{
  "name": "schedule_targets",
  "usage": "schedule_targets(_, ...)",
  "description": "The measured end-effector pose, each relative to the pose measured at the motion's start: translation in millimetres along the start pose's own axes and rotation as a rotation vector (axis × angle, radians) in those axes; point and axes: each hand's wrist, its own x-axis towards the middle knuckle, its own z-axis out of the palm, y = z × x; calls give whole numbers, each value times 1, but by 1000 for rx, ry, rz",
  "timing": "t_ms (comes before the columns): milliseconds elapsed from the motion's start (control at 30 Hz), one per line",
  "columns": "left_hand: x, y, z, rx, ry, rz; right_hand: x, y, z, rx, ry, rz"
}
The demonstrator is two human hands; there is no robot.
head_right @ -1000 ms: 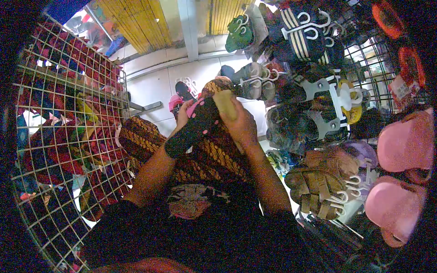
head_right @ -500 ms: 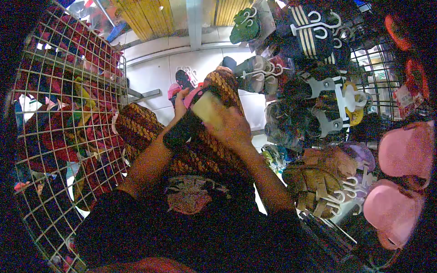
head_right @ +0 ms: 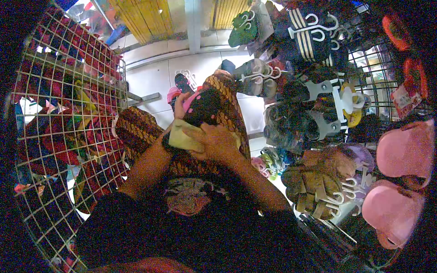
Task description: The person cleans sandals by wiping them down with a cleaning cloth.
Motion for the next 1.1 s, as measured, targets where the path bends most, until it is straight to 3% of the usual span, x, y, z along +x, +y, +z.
schedule_targets(67, 8, -1, -3, 14, 58, 52, 5, 4, 0, 39, 17, 77)
schedule_targets(133, 10, 0, -9, 29, 95, 88, 13, 15, 1, 130, 259, 195)
schedule_targets(200, 35, 2, -41, 36, 71, 76, 11, 9, 2, 116, 170, 70)
schedule_targets(267, -22, 1, 20, 31, 35, -32, 4, -5, 2, 11, 11, -117)
schedule_targets(300, 8, 1, -15, 10, -109, -23, 2, -6, 3, -17, 13, -189)
schedule_targets(367, 40, 6, -64, -48, -125, -31, 10, 2, 7, 39, 152, 21)
schedule_targets(433, 7, 4, -15, 54, 44, 75, 19, 0, -1, 91, 248, 185)
schedule_targets(500, -41, -1, 48, 141, 187, 136, 16, -6, 3, 47, 111, -4)
schedule_targets(600, -5, -9, 3, 83, 45, 188, 7, -7, 5, -2, 70, -102)
schedule_targets(700, 15, 1, -21, -61, -58, 56, 24, 0, 7, 81, 257, 178)
schedule_targets(767, 18, 4, -27, -100, -123, 19, 20, -11, -1, -9, 151, 46)
schedule_targets(833, 9, 4, -22, 66, -185, -61, 13, -16, 8, -26, 79, -177)
schedule_targets(867, 6, 3, -19, 37, -116, -56, 8, -13, 12, 40, 65, -276)
schedule_targets(933, -9, 2, -1, -24, 24, -46, 19, -17, -1, 66, 10, -53)
schedule_targets(1000, 21, 6, -38, -140, -203, -155, 28, -10, 9, -18, 216, 168)
schedule_targets(1100, 19, 3, -37, -55, -240, -67, 18, -16, 8, 54, 101, -72)
